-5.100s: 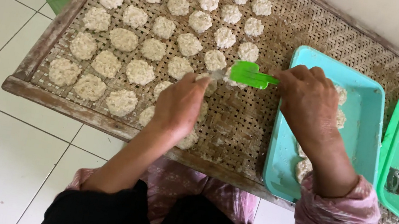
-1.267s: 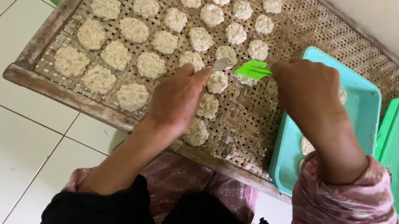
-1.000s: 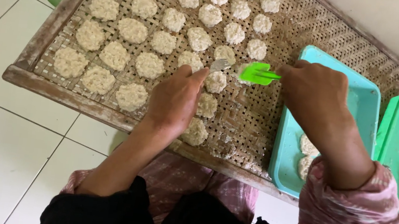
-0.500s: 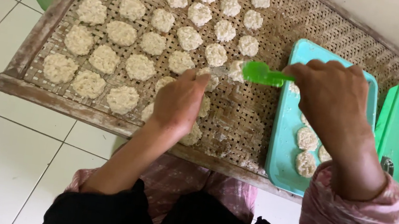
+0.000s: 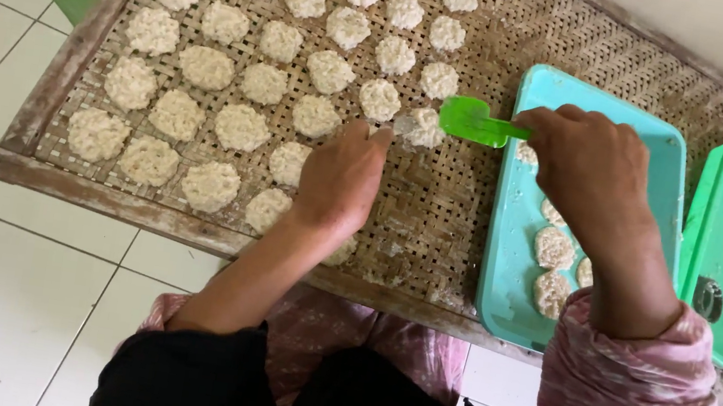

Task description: Arranging small round crackers onto a woven drying rack using a fork and spatula

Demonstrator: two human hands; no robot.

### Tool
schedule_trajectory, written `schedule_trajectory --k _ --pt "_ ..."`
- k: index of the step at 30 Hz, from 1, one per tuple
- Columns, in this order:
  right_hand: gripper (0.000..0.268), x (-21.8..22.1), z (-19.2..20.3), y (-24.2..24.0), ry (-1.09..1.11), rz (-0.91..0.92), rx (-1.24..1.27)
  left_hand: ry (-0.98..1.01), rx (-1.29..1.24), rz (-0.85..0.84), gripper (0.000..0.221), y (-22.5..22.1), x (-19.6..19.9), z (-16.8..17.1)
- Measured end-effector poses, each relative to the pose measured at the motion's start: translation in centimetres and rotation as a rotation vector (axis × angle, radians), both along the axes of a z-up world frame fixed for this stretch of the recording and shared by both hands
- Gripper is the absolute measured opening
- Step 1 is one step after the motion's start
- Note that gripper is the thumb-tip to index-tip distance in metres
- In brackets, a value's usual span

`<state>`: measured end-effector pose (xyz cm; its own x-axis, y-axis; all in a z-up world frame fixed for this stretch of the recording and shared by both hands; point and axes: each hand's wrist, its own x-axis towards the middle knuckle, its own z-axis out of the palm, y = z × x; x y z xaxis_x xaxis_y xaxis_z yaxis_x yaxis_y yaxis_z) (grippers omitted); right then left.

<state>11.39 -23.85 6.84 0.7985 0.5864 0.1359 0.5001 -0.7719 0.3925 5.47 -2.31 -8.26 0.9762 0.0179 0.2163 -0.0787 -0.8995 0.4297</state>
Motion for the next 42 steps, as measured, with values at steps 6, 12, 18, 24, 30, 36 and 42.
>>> schedule_trajectory --k 6,12,18,24,30,36,42 --pt "0.02 -0.7 -0.2 0.8 0.086 -0.026 0.073 0.168 -0.169 -0.05 0.022 0.7 -2.1 6.3" --pt "0.022 -1.2 0.1 0.5 0.119 -0.049 0.05 0.155 -0.233 -0.063 0.021 1.1 -3.1 7.2" --pt "0.021 0.7 -0.7 0.7 0.007 -0.032 -0.017 0.187 -0.131 -0.089 0.02 0.3 -1.9 5.6" --pt "0.023 0.2 -0.1 1.2 0.07 -0.053 -0.028 0.123 -0.194 -0.079 0.022 1.0 -1.7 5.9" --pt "0.023 0.0 -0.1 -0.2 0.066 -0.093 0.066 0.154 -0.143 -0.129 0.023 0.3 -0.1 3.9" --pt "0.023 -0.2 0.1 -0.2 0.127 -0.146 0.068 0.112 -0.158 -0.089 0.023 0.5 -0.2 3.5" --pt "0.026 0.1 -0.2 0.3 0.203 -0.178 0.131 0.068 -0.119 -0.062 0.023 0.6 0.6 2.7"
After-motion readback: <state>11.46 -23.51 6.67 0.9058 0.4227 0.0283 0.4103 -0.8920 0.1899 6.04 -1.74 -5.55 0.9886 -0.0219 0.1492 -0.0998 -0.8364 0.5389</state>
